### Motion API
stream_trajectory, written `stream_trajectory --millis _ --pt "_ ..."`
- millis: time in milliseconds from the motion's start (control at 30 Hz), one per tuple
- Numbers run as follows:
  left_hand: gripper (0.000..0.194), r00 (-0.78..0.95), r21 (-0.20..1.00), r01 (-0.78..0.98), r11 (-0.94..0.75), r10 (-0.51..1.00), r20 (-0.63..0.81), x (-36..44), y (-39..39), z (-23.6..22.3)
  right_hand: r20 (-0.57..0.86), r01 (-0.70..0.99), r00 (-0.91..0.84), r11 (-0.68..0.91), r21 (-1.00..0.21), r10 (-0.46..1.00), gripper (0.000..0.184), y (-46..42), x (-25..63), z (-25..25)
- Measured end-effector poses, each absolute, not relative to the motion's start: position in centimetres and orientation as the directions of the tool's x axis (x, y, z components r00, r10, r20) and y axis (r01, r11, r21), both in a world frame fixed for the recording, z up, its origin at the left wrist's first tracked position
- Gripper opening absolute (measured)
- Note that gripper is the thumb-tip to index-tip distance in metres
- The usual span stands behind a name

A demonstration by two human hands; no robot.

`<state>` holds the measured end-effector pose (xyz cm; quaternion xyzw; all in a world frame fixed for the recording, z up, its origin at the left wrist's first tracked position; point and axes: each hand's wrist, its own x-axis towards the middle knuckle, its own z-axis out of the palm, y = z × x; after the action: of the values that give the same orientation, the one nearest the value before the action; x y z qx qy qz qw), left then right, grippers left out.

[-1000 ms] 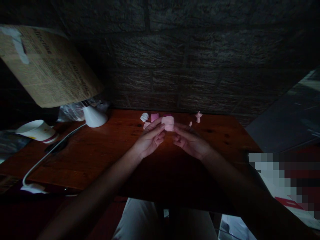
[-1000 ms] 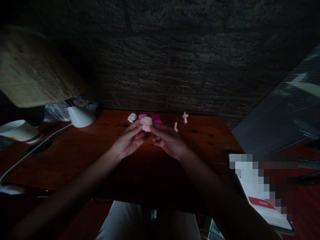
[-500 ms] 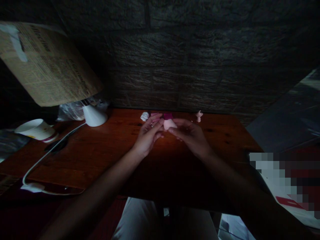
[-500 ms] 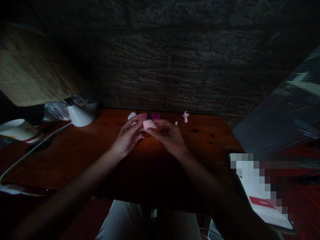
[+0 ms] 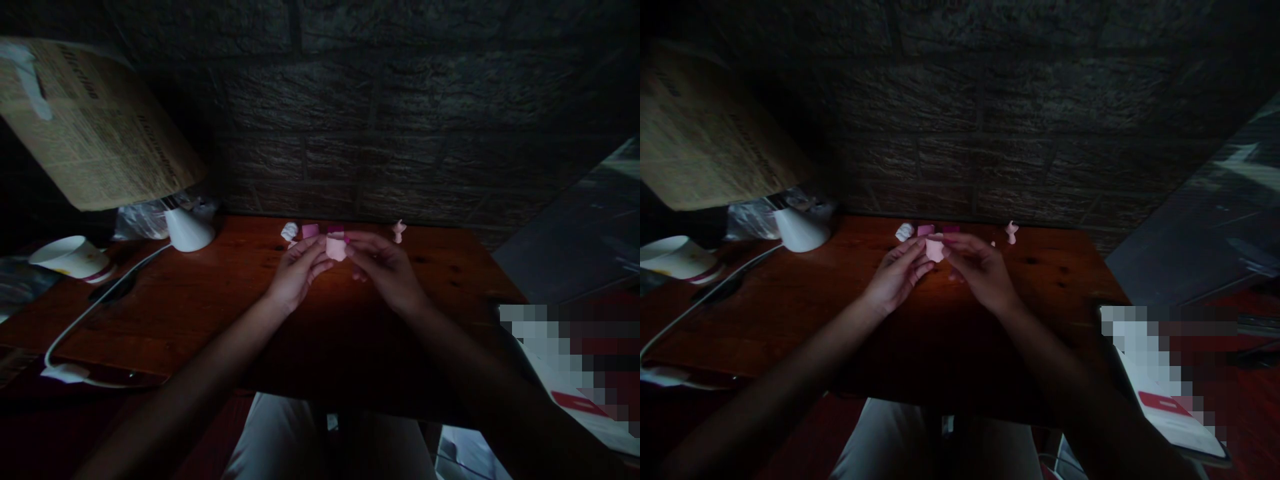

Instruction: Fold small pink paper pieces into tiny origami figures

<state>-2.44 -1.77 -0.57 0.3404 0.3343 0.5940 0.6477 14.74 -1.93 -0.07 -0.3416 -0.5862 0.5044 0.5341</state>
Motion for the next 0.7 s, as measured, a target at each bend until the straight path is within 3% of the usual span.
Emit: stream_trajectory --millis 233,400,533,700 --pt "0.029 0.113 0.889 -0.457 -0.005 0.992 0.063 -2.3 -2.0 -0.8 0.164 -0.259 -0.127 0.127 -0.958 0.978 0.033 -1.4 14.7 -0.3" --pt "0.05 0.084 0.941 -0.249 -0.228 0.963 0.256 -2.1 -2.8 -0.6 0.04 -0.378 -0.078 0.008 -0.926 0.996 0.031 -1.0 14.9 -0.3" --pt "0.037 0.037 0.915 -0.032 -0.402 0.915 0.403 -1.9 -3.5 -0.5 0.005 -0.391 -0.119 -0.043 -0.919 0.993 0.031 -1.0 14.9 -0.3" --pt "0.028 -0.006 0.902 0.062 -0.428 0.903 0.429 -2.1 -3.7 -0.8 0.039 -0.314 -0.12 -0.001 -0.949 0.992 0.025 -1.5 14.8 -0.4"
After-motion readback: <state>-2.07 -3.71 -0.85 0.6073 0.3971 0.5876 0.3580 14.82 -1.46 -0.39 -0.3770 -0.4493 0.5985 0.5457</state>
